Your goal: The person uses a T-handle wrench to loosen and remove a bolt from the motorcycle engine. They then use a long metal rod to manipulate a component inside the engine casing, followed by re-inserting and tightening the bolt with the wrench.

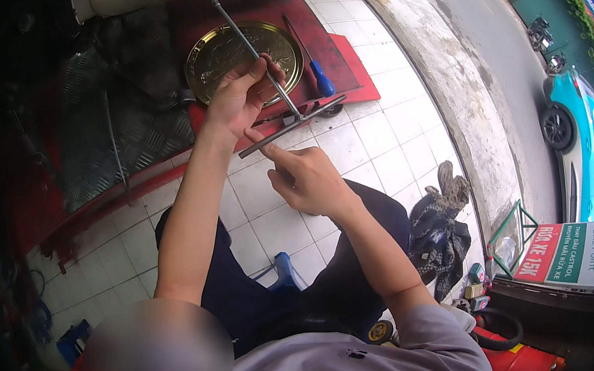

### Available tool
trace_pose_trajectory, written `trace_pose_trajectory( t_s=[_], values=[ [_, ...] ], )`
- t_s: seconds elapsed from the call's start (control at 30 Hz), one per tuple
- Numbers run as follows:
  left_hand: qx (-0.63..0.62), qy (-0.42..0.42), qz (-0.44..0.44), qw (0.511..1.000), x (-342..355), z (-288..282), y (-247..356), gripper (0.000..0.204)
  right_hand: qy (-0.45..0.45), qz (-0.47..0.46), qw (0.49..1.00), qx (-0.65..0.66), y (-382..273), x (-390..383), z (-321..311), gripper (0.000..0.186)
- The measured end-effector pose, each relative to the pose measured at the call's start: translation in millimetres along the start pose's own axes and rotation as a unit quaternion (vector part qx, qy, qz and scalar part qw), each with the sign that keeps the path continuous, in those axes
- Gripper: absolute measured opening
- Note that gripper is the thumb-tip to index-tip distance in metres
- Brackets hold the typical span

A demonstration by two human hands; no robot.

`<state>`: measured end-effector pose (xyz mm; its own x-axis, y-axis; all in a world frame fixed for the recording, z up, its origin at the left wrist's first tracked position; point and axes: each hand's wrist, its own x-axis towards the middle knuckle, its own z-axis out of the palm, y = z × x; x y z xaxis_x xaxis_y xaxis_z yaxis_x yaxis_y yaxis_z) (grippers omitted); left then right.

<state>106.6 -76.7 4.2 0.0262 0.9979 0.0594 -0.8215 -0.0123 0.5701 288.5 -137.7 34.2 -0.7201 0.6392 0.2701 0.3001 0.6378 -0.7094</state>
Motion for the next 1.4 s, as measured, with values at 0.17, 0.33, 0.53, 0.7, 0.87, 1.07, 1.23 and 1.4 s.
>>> trace_pose_trajectory(
  t_s=[0.17, 0.33, 0.53, 0.7, 0.87, 1.07, 1.23, 1.4],
  values=[
    [0.005, 0.023, 0.008, 1.0, 3, 6, 0, 0.016, 0.149, 0.085, 0.984, 0.039, -10, 1, -30, 0.076],
    [0.003, 0.038, 0.016, 0.999, -2, 4, 4, 0.018, 0.023, 0.159, 0.987, -0.026, 13, -3, -31, 0.058],
    [-0.034, -0.024, 0.024, 0.999, -11, -9, 26, 0.021, -0.046, 0.006, 0.998, 0.039, -13, 2, -15, 0.051],
    [-0.052, -0.046, 0.007, 0.998, -11, -10, 36, 0.022, 0.029, -0.114, 0.993, 0.002, -18, 15, -1, 0.056],
    [-0.07, -0.072, -0.005, 0.995, -9, -2, 40, 0.021, 0.207, -0.17, 0.957, -0.11, -22, 27, 10, 0.062],
    [-0.094, -0.061, -0.004, 0.994, -4, -5, 36, 0.019, 0.291, -0.044, 0.938, -0.181, -35, 18, -2, 0.065],
    [-0.096, -0.047, 0.007, 0.994, -3, -4, 38, 0.017, 0.068, 0.067, 0.994, -0.054, -30, 14, -13, 0.051],
    [-0.064, 0.0, 0.009, 0.998, -4, -4, 35, 0.016, 0.024, -0.01, 0.999, -0.036, -59, 18, 13, 0.069]
  ],
)
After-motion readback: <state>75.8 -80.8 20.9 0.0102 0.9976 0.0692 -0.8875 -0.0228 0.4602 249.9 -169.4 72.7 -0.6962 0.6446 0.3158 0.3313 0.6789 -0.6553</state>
